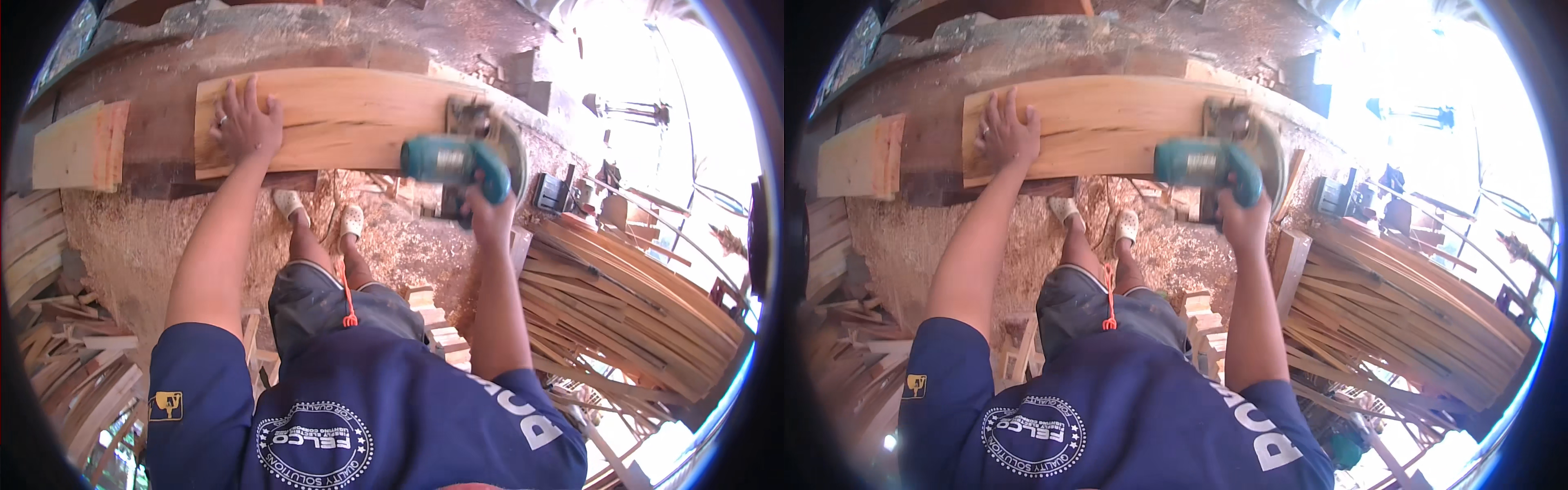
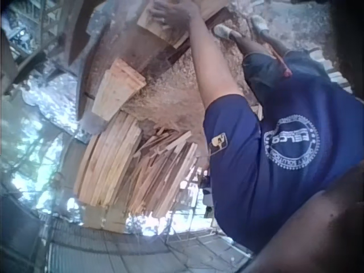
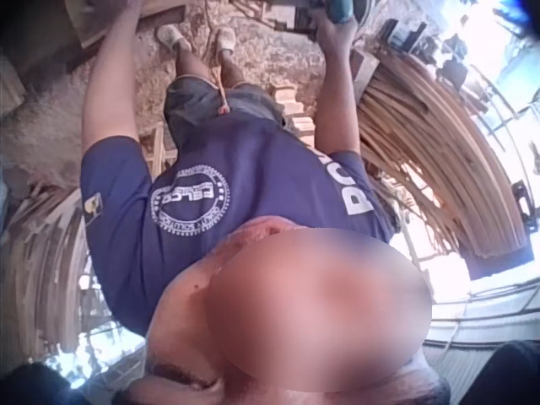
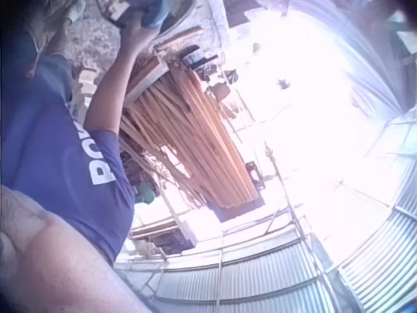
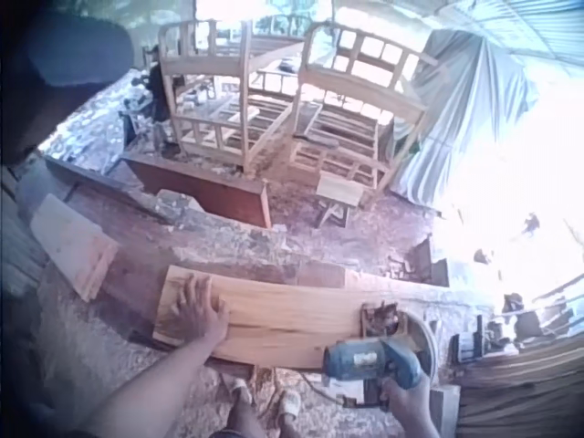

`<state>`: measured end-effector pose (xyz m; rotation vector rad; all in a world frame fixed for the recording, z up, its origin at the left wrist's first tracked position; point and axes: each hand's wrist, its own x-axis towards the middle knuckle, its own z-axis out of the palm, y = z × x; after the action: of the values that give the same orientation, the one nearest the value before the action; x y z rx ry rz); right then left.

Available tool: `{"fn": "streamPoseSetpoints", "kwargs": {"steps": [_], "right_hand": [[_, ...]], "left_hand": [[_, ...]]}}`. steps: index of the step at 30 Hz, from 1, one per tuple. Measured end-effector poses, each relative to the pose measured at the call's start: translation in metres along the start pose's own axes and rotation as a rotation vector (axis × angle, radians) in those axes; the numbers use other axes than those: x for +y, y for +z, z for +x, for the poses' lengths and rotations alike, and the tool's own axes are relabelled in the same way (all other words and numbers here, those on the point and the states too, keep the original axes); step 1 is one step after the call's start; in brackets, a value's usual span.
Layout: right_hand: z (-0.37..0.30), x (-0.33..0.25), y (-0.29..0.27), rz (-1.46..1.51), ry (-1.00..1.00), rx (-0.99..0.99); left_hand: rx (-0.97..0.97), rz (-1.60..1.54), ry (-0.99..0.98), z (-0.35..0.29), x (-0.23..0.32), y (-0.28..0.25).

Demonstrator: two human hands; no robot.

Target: The person uses a circular saw to cut a piece of wood held on a workbench, then picks up the cut piece and several other identical boards to align and stack them.

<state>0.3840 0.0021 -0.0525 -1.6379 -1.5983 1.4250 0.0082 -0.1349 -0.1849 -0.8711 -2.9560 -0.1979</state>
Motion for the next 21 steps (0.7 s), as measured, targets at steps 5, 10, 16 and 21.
{"fn": "streamPoseSetpoints", "kwargs": {"steps": [5,10,16,21], "right_hand": [[-0.1,0.013,-0.055,-0.044,0.129,0.009],[-0.149,0.014,-0.099,-0.329,0.205,0.064],[-0.189,0.074,-0.135,-0.394,0.306,0.113],[-0.173,0.06,-0.123,-0.259,0.258,0.008]], "left_hand": [[0.061,0.074,0.26,0.037,-0.023,-0.007],[-0.029,-0.078,0.346,0.036,-0.081,-0.019],[-0.147,-0.098,0.08,-0.082,-0.151,-0.053],[-0.578,-0.217,-0.213,-0.14,-0.167,-0.077]]}}
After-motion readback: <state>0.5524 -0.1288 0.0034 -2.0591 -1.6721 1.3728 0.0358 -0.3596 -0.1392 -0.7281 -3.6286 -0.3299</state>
